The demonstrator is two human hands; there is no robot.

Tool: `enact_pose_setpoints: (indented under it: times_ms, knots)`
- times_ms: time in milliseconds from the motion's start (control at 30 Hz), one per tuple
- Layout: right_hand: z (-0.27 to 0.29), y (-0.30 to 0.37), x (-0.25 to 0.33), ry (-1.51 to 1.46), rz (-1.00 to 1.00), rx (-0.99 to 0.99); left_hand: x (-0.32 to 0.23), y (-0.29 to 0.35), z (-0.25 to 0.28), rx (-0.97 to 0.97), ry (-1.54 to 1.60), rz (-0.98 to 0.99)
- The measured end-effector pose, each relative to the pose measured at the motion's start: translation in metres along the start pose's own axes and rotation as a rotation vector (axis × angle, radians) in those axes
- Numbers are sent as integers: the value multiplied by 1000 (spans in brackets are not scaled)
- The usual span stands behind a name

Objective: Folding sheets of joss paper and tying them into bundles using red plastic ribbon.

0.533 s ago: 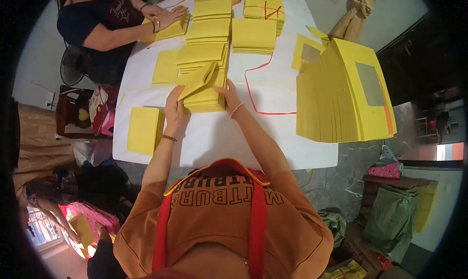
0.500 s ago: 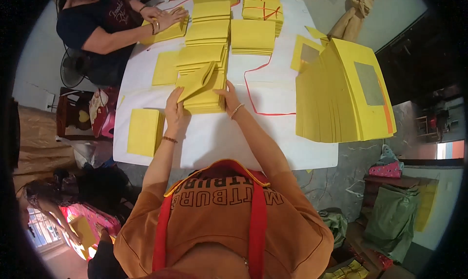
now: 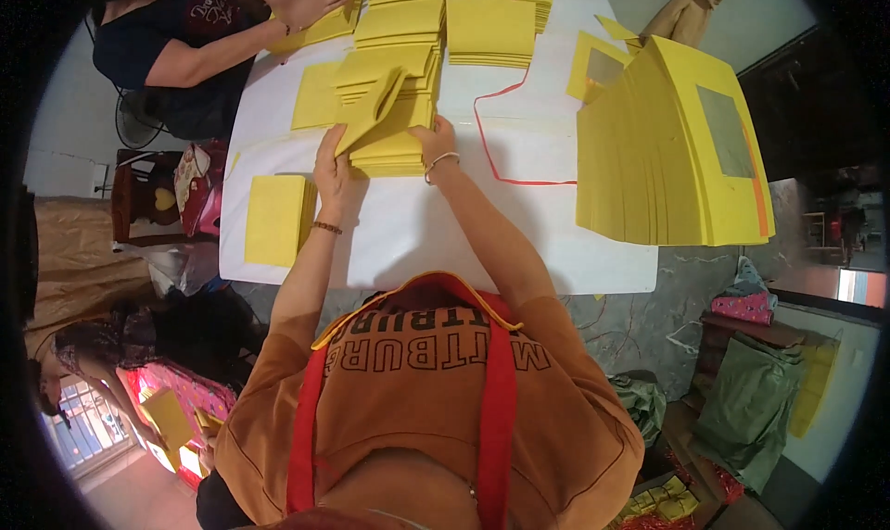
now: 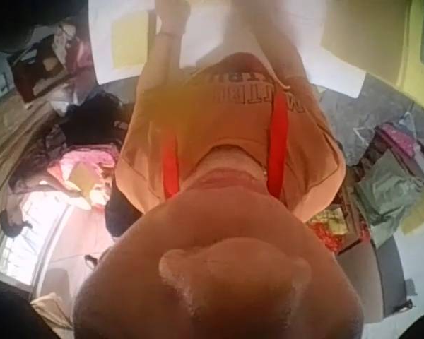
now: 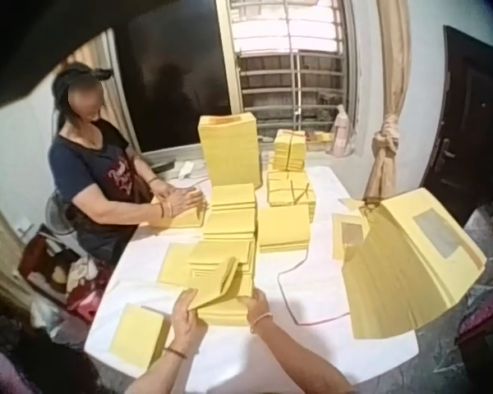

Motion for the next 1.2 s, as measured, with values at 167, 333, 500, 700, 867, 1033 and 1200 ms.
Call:
enact_pose_setpoints:
  times_ms: [167, 333, 500, 700, 867, 1033, 1200]
  knots:
    - [1, 2, 19, 169, 35, 9, -3, -9, 9, 3, -120, -11]
    - [16, 16, 40, 233, 66, -160, -43, -56, 37, -175, -117, -130]
    - [47, 51, 62, 128, 243, -140, -98, -126, -7, 80, -149, -482]
    - [126, 134, 61, 724, 589, -530, -110, -168, -135, 382, -431, -704]
    - [165, 202, 63, 1025, 762, -642, -52, -189, -226, 604, -765, -602]
    - [211, 234, 55, 1328, 653, -921, -18, -188, -276, 684, -829, -582]
    - [222, 229, 52, 1267, 620, -872, -6, -185, -288, 799, -863, -571]
Point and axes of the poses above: each hand's wrist, its own y-axis away from the middle knuckle, its own z-axis out of the back of the hand, x = y × z, the point moved 9 cm from there along -y, towards the middle knuckle, and after that the axes turned 13 degrees about -z, right-handed, at the moved point
